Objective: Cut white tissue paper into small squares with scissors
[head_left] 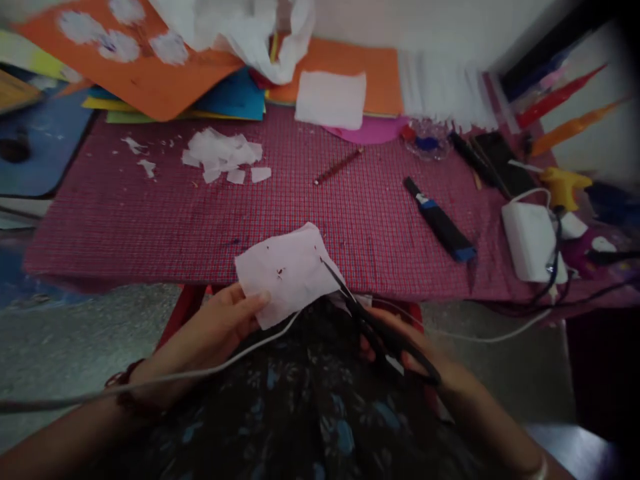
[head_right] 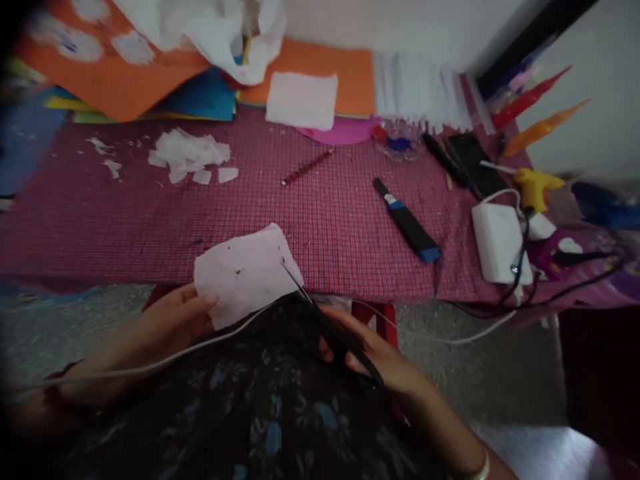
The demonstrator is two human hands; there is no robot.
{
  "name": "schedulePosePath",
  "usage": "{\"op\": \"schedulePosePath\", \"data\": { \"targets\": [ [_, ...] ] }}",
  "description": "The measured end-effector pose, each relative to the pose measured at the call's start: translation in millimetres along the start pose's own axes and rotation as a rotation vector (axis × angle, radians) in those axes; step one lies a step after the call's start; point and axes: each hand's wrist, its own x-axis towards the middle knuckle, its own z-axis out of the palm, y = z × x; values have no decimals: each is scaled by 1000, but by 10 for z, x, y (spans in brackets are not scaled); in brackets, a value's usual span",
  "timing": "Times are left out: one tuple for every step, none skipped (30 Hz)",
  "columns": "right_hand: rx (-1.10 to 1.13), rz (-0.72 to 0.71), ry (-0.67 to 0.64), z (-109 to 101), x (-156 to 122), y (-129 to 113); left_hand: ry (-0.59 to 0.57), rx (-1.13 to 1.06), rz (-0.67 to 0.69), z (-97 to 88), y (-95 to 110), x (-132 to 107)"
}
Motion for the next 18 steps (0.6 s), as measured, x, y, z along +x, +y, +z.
{"op": "schedulePosePath", "data": {
  "targets": [
    [-7, 3, 34, 48, -10, -56, -21, 20, -68, -15, -54, 10],
    [-13, 4, 52, 90, -12, -117, -37, 41, -126, -16, -93, 28],
    [-18, -5, 58, 123, -5, -177, -49, 52, -163, -4, -116, 51],
    [-30, -17, 60, 145, 9, -232, -53, 54, -182, 21, -125, 76],
    [-40, -32, 59, 158, 29, -280, -52, 45, -182, 55, -122, 101],
    [-50, -54, 54, 162, 50, -319, -41, 31, -167, 94, -111, 122],
    [-60, -70, 52, 160, 70, -348, -32, 18, -149, 133, -98, 138],
    [-68, -74, 53, 157, 87, -368, -26, 9, -132, 169, -87, 150],
    [-73, -72, 54, 154, 98, -377, -26, 8, -123, 198, -82, 159],
    [-74, -59, 58, 154, 101, -376, -34, 14, -127, 219, -86, 165],
    [-72, -38, 66, 159, 98, -367, -46, 25, -143, 232, -99, 169],
    [-67, -12, 74, 168, 88, -350, -60, 40, -167, 237, -117, 173],
    [-53, 7, 80, 181, 74, -329, -73, 61, -196, 235, -140, 178],
    [-34, 19, 84, 196, 58, -305, -85, 84, -221, 229, -162, 182],
    [-13, 30, 92, 213, 42, -281, -96, 107, -238, 218, -183, 188],
    [3, 40, 103, 228, 29, -258, -102, 128, -244, 205, -201, 195],
    [13, 50, 113, 240, 20, -237, -107, 146, -245, 190, -215, 203],
    [17, 59, 122, 248, 16, -220, -112, 164, -244, 174, -226, 211]
  ]
}}
